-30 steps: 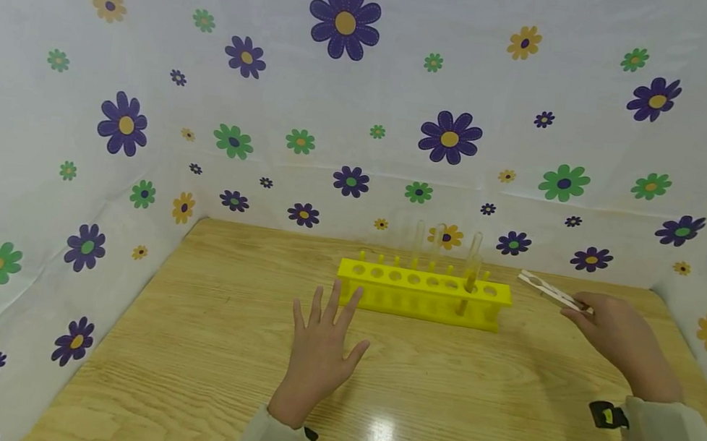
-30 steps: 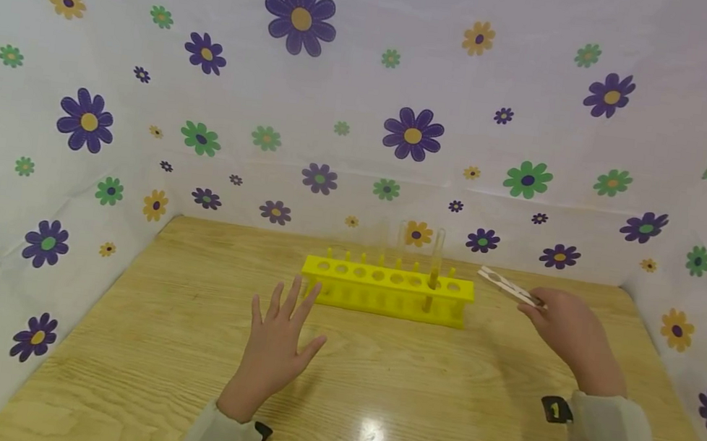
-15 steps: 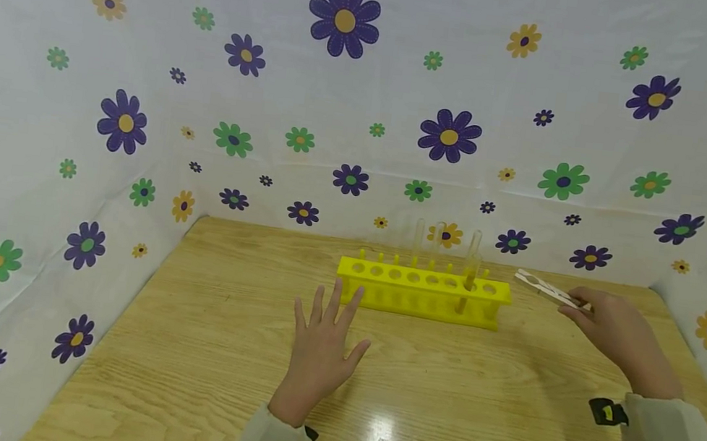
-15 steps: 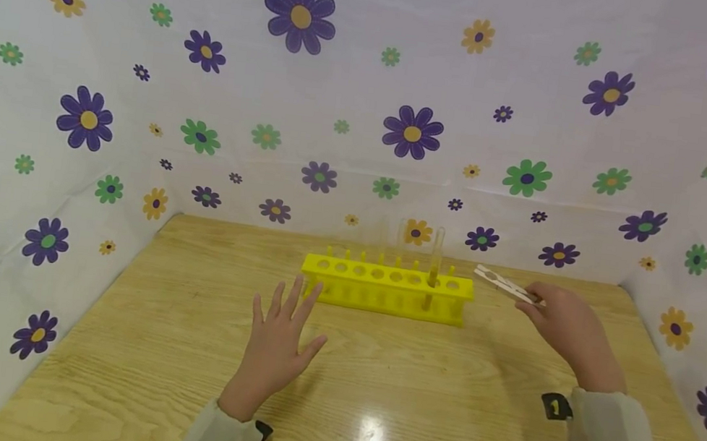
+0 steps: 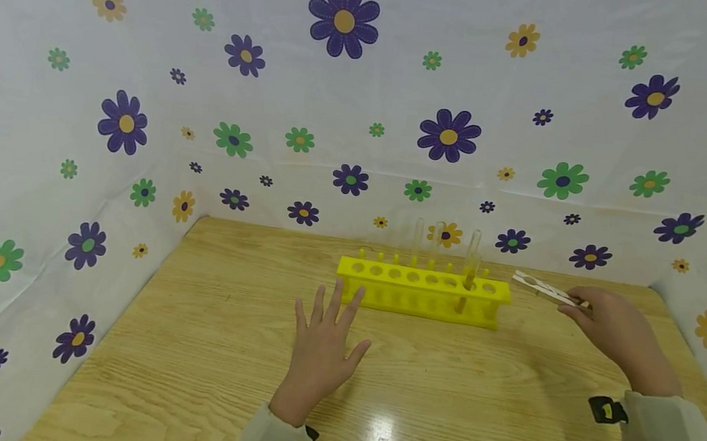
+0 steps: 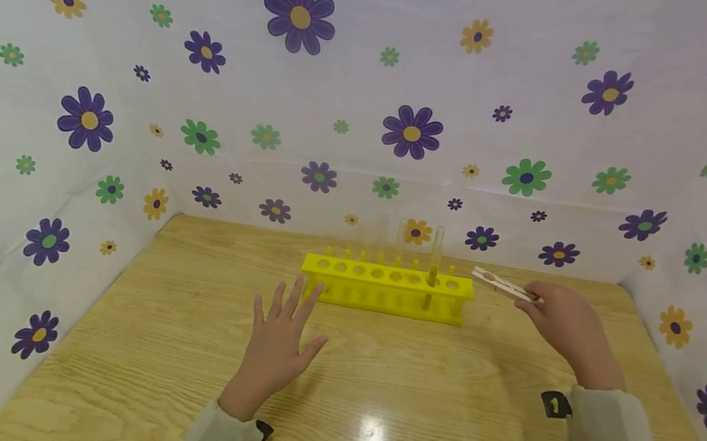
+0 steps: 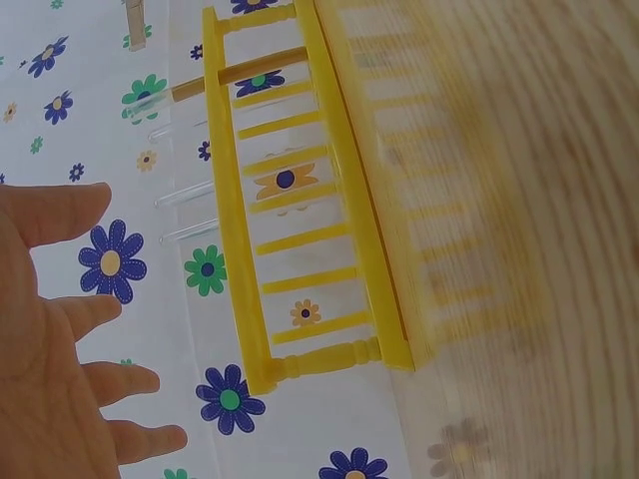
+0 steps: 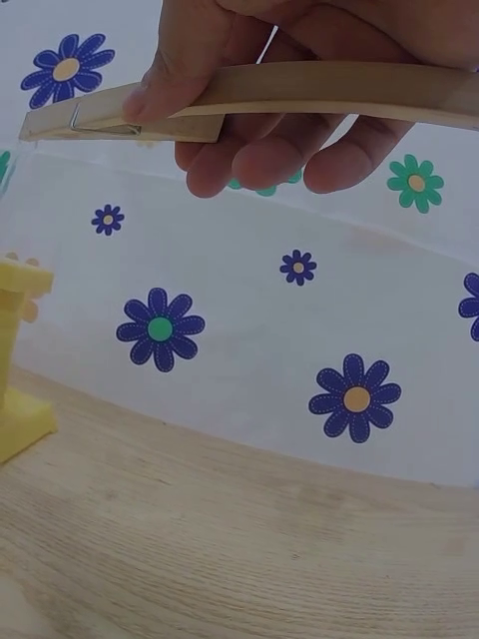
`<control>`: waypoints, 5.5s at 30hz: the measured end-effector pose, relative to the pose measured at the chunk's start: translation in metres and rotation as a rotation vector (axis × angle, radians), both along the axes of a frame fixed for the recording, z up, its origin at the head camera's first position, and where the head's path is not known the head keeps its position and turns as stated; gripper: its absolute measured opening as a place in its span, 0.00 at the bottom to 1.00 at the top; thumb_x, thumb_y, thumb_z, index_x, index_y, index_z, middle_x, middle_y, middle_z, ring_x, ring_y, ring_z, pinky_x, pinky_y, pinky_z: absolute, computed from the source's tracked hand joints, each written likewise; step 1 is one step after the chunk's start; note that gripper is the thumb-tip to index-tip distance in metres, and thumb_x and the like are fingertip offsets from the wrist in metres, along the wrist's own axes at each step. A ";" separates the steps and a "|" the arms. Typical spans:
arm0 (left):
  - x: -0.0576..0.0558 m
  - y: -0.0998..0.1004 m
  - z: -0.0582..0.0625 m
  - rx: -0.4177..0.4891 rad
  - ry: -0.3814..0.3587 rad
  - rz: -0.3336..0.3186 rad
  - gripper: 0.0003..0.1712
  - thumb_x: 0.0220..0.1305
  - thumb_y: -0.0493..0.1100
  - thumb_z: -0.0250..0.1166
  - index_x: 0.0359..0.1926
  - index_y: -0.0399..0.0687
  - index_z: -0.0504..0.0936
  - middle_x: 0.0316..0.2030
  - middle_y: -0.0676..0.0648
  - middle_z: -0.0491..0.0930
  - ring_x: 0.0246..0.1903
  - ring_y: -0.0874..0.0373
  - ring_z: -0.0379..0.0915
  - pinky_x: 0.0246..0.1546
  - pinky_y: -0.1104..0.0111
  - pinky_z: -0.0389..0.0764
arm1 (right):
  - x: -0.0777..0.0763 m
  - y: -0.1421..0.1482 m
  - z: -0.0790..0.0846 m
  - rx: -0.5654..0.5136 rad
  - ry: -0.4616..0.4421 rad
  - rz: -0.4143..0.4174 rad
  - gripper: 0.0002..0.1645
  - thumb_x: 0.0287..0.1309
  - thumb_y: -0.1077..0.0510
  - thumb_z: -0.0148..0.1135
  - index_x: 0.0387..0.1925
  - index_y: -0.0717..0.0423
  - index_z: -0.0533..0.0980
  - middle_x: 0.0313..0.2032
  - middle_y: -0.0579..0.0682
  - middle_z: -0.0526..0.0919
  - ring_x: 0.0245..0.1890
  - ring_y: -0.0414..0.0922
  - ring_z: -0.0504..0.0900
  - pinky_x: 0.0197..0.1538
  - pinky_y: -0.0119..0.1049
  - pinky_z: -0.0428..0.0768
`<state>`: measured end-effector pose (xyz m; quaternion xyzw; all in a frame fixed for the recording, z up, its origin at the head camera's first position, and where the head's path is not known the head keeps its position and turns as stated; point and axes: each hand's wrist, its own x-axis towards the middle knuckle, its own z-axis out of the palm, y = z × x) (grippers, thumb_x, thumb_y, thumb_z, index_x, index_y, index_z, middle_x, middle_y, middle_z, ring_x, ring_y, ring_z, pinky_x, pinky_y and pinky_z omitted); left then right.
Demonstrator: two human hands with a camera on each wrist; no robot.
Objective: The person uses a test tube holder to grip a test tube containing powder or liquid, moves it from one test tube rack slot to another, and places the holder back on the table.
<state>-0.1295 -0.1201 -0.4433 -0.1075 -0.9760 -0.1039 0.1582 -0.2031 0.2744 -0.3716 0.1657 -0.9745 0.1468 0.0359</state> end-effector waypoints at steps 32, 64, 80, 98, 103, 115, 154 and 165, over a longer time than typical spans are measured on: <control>-0.001 -0.001 0.001 -0.003 -0.016 0.007 0.44 0.62 0.58 0.59 0.74 0.59 0.49 0.73 0.40 0.49 0.70 0.36 0.46 0.63 0.34 0.47 | -0.004 -0.007 -0.004 0.041 0.058 0.003 0.20 0.57 0.55 0.63 0.44 0.68 0.79 0.31 0.60 0.85 0.23 0.43 0.78 0.27 0.43 0.77; -0.003 -0.001 -0.002 0.001 -0.003 0.001 0.44 0.62 0.58 0.59 0.74 0.59 0.48 0.72 0.39 0.50 0.70 0.35 0.47 0.63 0.34 0.49 | -0.004 -0.008 -0.005 0.044 0.156 0.028 0.17 0.52 0.58 0.66 0.41 0.68 0.81 0.32 0.63 0.85 0.20 0.43 0.78 0.25 0.43 0.77; -0.004 -0.002 -0.005 -0.003 0.015 0.003 0.45 0.61 0.58 0.61 0.74 0.59 0.50 0.72 0.39 0.51 0.70 0.35 0.47 0.62 0.34 0.49 | -0.006 -0.011 -0.002 0.051 0.162 0.029 0.17 0.53 0.59 0.65 0.41 0.69 0.81 0.33 0.64 0.85 0.25 0.52 0.83 0.32 0.50 0.80; -0.004 -0.002 -0.005 -0.007 0.002 0.007 0.45 0.61 0.58 0.60 0.74 0.60 0.48 0.73 0.40 0.50 0.70 0.35 0.47 0.63 0.34 0.49 | -0.011 -0.013 -0.003 0.039 0.232 0.046 0.15 0.49 0.60 0.68 0.37 0.68 0.83 0.30 0.63 0.86 0.24 0.53 0.83 0.31 0.50 0.80; -0.004 -0.002 -0.003 -0.001 -0.002 0.007 0.45 0.61 0.58 0.60 0.74 0.59 0.49 0.72 0.39 0.50 0.70 0.35 0.47 0.62 0.34 0.49 | -0.014 -0.014 -0.004 0.029 0.248 0.063 0.14 0.49 0.60 0.68 0.36 0.68 0.83 0.30 0.62 0.86 0.24 0.54 0.83 0.32 0.51 0.80; -0.001 -0.003 -0.001 0.004 -0.020 0.012 0.45 0.62 0.58 0.59 0.74 0.60 0.48 0.73 0.40 0.49 0.70 0.35 0.47 0.63 0.34 0.47 | -0.014 -0.019 -0.002 0.039 0.249 0.067 0.15 0.49 0.60 0.68 0.36 0.69 0.82 0.30 0.63 0.86 0.25 0.54 0.83 0.33 0.51 0.80; 0.000 -0.002 -0.001 0.010 -0.009 0.005 0.44 0.61 0.57 0.61 0.73 0.57 0.51 0.72 0.39 0.50 0.70 0.35 0.47 0.63 0.34 0.47 | -0.025 -0.020 -0.019 0.005 0.196 0.066 0.14 0.49 0.59 0.68 0.35 0.67 0.83 0.29 0.62 0.86 0.23 0.51 0.82 0.30 0.48 0.80; 0.000 -0.003 -0.002 0.002 0.001 0.009 0.46 0.61 0.57 0.61 0.74 0.59 0.48 0.73 0.40 0.49 0.70 0.35 0.49 0.63 0.34 0.48 | -0.026 -0.022 -0.024 0.001 0.170 0.058 0.16 0.49 0.59 0.68 0.38 0.68 0.82 0.31 0.63 0.86 0.24 0.52 0.83 0.31 0.48 0.80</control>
